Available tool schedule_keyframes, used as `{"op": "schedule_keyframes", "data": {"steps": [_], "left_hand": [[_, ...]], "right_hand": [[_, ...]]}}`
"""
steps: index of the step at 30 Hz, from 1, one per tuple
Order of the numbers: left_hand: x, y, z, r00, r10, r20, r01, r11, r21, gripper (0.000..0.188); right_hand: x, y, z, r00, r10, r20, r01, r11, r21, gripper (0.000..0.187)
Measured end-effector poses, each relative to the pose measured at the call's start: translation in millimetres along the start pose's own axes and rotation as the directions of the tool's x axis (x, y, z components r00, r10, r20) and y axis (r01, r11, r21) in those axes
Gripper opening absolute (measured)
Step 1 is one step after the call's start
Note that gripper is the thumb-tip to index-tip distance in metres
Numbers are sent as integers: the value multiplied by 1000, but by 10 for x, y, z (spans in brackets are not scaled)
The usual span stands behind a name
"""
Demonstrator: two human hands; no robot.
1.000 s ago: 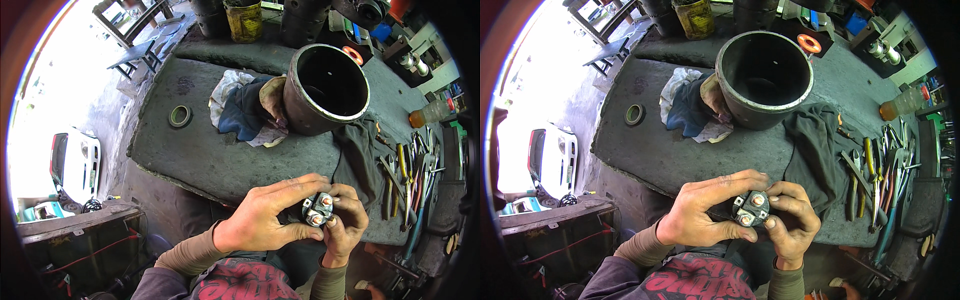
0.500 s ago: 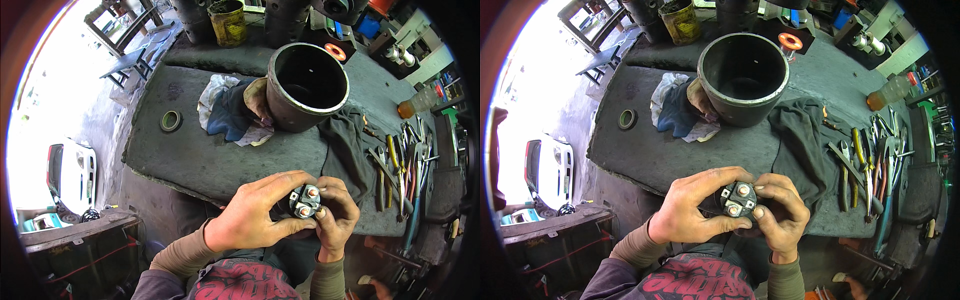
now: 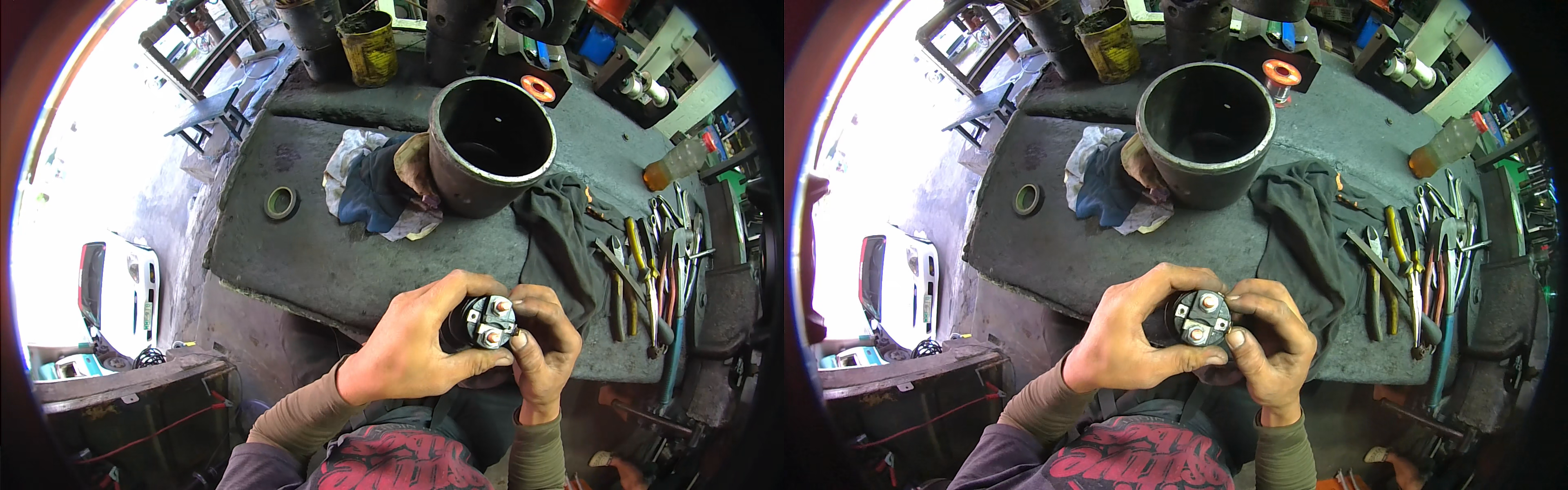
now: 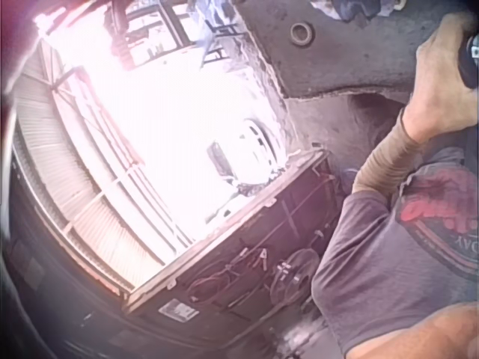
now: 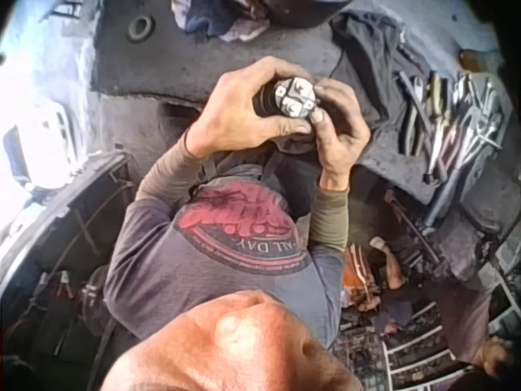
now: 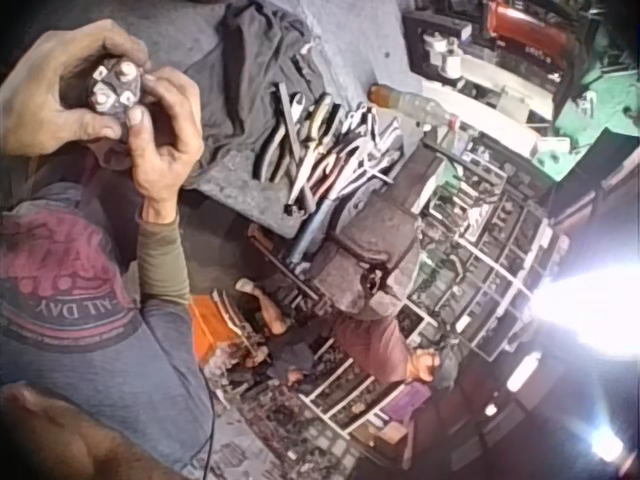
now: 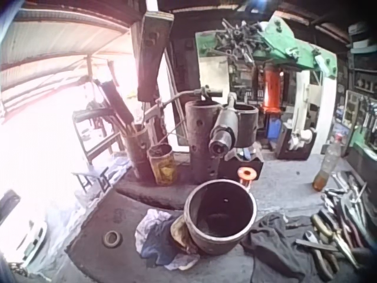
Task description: The person assembles small electrical components on a workbench, using pliers and a hammer to secure parts. They handle a cylindrical housing and a circular metal piece, inserting and adjusting small components before joining the two main parts together.
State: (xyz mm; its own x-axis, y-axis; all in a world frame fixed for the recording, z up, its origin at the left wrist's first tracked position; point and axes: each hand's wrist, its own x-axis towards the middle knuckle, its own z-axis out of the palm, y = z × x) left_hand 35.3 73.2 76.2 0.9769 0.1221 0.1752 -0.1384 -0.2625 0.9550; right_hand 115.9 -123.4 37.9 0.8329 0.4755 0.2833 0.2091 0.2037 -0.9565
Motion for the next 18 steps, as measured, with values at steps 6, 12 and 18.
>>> {"op": "schedule_keyframes", "data": {"steps": [6, 12, 18], "left_hand": [[-14, -88, 18, 999, 45, -24, -47, 997, -62, 67], [-24, -138, 84, 993, 74, -87, -80, 995, -66, 66], [-117, -177, 222, 985, 72, -157, -83, 995, -61, 74]], "right_hand": [[28, -137, 59, 1000, 29, -13, -29, 1000, -5, 53], [267, -672, 99, 976, -21, 218, 143, 816, -560, 61], [441, -985, 182, 946, 104, 308, 141, 723, -676, 53]]}}
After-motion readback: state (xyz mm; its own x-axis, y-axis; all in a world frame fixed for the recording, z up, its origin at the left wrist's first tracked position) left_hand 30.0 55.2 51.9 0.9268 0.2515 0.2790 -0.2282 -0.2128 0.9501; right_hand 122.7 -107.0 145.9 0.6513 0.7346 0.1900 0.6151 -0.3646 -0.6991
